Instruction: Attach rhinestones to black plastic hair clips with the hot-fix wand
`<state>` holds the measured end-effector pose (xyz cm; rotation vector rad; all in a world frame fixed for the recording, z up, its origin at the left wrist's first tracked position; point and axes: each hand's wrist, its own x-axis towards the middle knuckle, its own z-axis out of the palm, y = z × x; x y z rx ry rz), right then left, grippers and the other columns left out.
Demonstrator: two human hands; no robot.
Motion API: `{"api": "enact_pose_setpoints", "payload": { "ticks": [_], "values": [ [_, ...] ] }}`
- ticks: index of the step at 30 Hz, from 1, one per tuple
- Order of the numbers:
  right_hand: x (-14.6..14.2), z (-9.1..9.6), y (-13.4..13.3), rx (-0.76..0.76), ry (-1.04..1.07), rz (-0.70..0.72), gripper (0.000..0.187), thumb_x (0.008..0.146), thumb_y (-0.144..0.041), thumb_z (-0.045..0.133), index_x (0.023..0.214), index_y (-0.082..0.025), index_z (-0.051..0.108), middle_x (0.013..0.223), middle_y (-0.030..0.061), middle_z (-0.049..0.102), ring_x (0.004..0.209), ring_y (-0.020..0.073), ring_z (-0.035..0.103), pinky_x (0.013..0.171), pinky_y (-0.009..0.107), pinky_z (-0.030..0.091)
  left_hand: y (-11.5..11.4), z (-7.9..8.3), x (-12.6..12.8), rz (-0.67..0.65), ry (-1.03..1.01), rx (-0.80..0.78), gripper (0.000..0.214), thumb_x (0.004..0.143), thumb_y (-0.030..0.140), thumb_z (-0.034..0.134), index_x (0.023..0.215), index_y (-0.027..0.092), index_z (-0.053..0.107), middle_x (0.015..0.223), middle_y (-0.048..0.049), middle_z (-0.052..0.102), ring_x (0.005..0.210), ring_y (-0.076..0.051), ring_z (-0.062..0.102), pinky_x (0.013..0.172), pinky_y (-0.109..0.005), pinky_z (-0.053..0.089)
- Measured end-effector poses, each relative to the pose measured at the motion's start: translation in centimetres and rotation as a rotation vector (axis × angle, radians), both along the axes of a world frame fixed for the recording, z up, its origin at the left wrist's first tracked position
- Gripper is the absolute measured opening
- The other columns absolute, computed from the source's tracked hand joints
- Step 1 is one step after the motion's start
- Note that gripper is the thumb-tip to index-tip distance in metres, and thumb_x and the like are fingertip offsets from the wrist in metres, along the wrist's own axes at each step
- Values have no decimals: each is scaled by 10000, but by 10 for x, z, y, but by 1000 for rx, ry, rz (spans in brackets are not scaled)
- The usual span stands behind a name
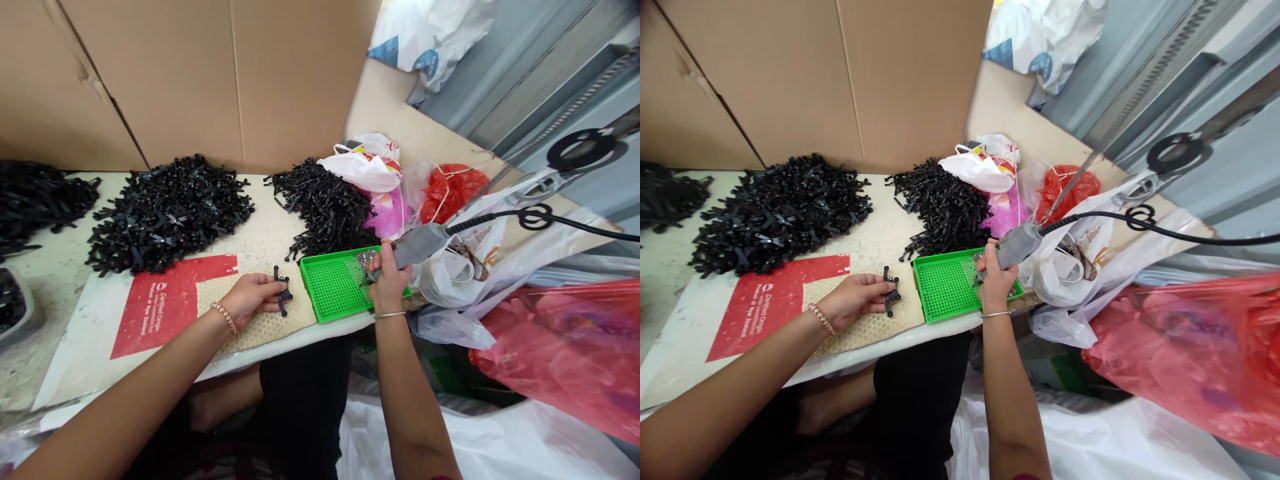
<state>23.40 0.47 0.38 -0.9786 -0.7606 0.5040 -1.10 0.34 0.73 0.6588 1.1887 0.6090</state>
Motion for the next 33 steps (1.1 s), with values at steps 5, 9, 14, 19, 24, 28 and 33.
{"api": "enact_pose_setpoints", "payload": {
  "ticks": [5, 9, 14, 19, 24, 28, 33],
  "values": [
    [-2, 1, 0, -14, -2, 0, 357, 687, -425, 758, 852, -151, 599, 465, -80, 429, 397, 72, 380, 416, 187, 345, 0, 0, 0, -5, 1, 0, 94, 748, 79, 683, 713, 103, 599, 728, -97, 712, 629, -160, 690, 494, -192, 552],
    [-1, 0, 0, -15, -13, 1, 349, 701, -413, 751, 870, -144, 608, 470, -78, 436, 402, 71, 380, 418, 187, 347, 0, -1, -1, -5, -14, -1, 90, 777, 71, 650, 721, 105, 588, 732, -90, 710, 639, -155, 692, 493, -187, 551],
    [0, -1, 0, -8, -24, 24, 336, 717, -398, 753, 875, -138, 610, 475, -73, 440, 404, 69, 384, 413, 181, 344, 0, -2, -1, -13, -9, 6, 88, 774, 75, 654, 719, 101, 591, 744, -98, 708, 634, -152, 686, 505, -196, 556],
    [0, -5, 2, 5, -52, 34, 320, 730, -406, 747, 746, -151, 555, 465, -74, 422, 396, 68, 378, 417, 190, 345, 1, 0, 0, -15, -12, 2, 142, 760, 70, 663, 654, 105, 575, 708, -88, 702, 603, -139, 673, 497, -186, 546],
    [-3, 4, 0, -23, -39, -23, 361, 685, -420, 760, 854, -148, 594, 466, -78, 441, 399, 70, 379, 418, 180, 343, 1, 0, 3, -7, -31, -10, 126, 775, 55, 636, 664, 96, 595, 663, -74, 691, 554, -129, 655, 507, -210, 552],
    [-19, 30, -9, 66, 72, -14, 396, 677, -455, 740, 924, -183, 592, 444, -106, 395, 376, 71, 337, 412, 180, 363, 1, -2, 3, -10, -75, -12, 123, 765, 53, 647, 655, 88, 605, 641, -74, 685, 550, -127, 648, 533, -229, 559],
    [-77, 48, -21, 71, 178, 304, 368, 717, -502, 703, 886, -201, 577, 442, -116, 349, 366, 63, 300, 427, 182, 363, 2, -4, 2, 2, -95, -12, 112, 746, 50, 666, 655, 92, 615, 622, -60, 678, 546, -114, 638, 539, -213, 554]
  ]
}}
